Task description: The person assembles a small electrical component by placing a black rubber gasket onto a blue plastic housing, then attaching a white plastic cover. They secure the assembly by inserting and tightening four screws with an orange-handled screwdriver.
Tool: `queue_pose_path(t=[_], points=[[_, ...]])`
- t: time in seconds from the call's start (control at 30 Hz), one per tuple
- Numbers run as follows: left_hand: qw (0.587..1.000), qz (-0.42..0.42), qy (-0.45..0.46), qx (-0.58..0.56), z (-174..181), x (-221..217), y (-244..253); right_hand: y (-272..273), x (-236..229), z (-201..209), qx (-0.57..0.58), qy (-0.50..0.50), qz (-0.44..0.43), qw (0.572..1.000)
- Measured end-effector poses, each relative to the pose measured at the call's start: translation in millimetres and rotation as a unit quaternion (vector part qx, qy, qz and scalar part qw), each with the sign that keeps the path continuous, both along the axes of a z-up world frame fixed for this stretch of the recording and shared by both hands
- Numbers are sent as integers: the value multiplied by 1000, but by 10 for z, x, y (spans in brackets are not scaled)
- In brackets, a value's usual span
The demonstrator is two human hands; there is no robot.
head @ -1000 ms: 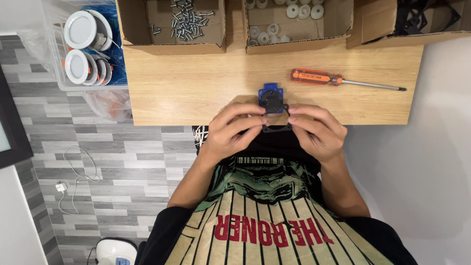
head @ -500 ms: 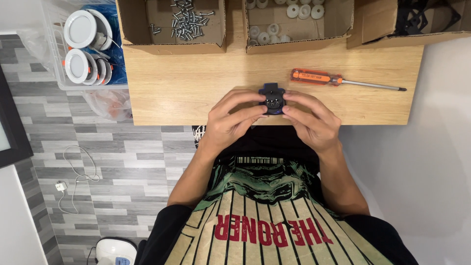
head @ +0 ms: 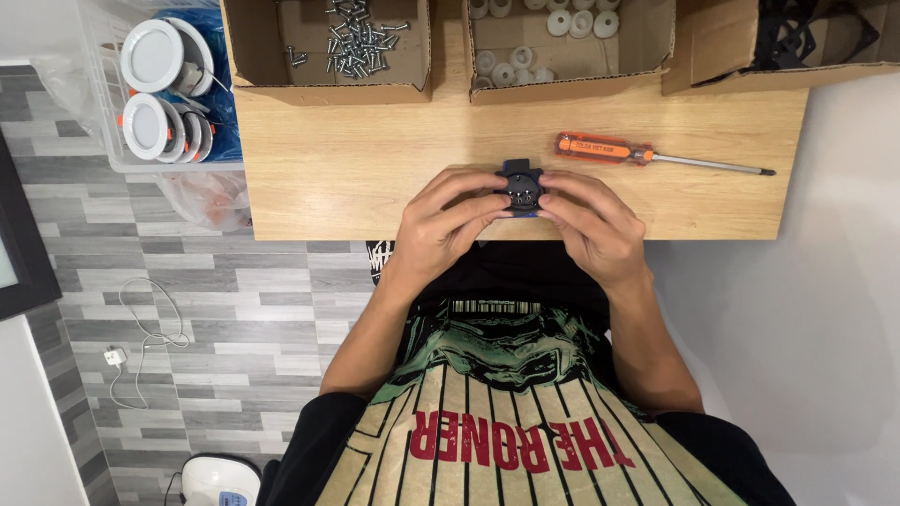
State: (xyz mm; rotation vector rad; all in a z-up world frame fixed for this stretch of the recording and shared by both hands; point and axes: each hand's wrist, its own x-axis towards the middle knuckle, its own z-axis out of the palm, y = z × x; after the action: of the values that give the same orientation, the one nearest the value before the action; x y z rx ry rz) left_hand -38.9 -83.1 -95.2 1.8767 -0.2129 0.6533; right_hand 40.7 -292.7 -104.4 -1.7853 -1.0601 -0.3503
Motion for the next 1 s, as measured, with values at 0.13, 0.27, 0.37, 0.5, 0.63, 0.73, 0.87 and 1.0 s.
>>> queue_pose_path(t=[0.13,0.27,0.37,0.5,0.63,0.73,0.87,1.0], points=[[1000,-5,8,3,-11,-12,5,-4,-13,6,-4,8,2,1000],[1000,-5,13,2,-20,-13,3,0,-12,4,1,16,9,1000],[1000,-5,12,2,-31,-14,5,16,-8,16,2,12,9,1000],[1000,-4,16,2,-22,-19,8,16,-13,10,5,15,10,1000],[1000,-1,22,8,-25,-18,8,9,-5,10,-5,13,8,1000],[1000,4,24,9,-27,-15,7,24,-2,35,-8,13,7,1000],[1000,6,25,13,-30,-14,12,26,7,36,-11,8,7,1000],[999,9,30,14,-14,-13,14,33,8,25,-8,5,6,1000]])
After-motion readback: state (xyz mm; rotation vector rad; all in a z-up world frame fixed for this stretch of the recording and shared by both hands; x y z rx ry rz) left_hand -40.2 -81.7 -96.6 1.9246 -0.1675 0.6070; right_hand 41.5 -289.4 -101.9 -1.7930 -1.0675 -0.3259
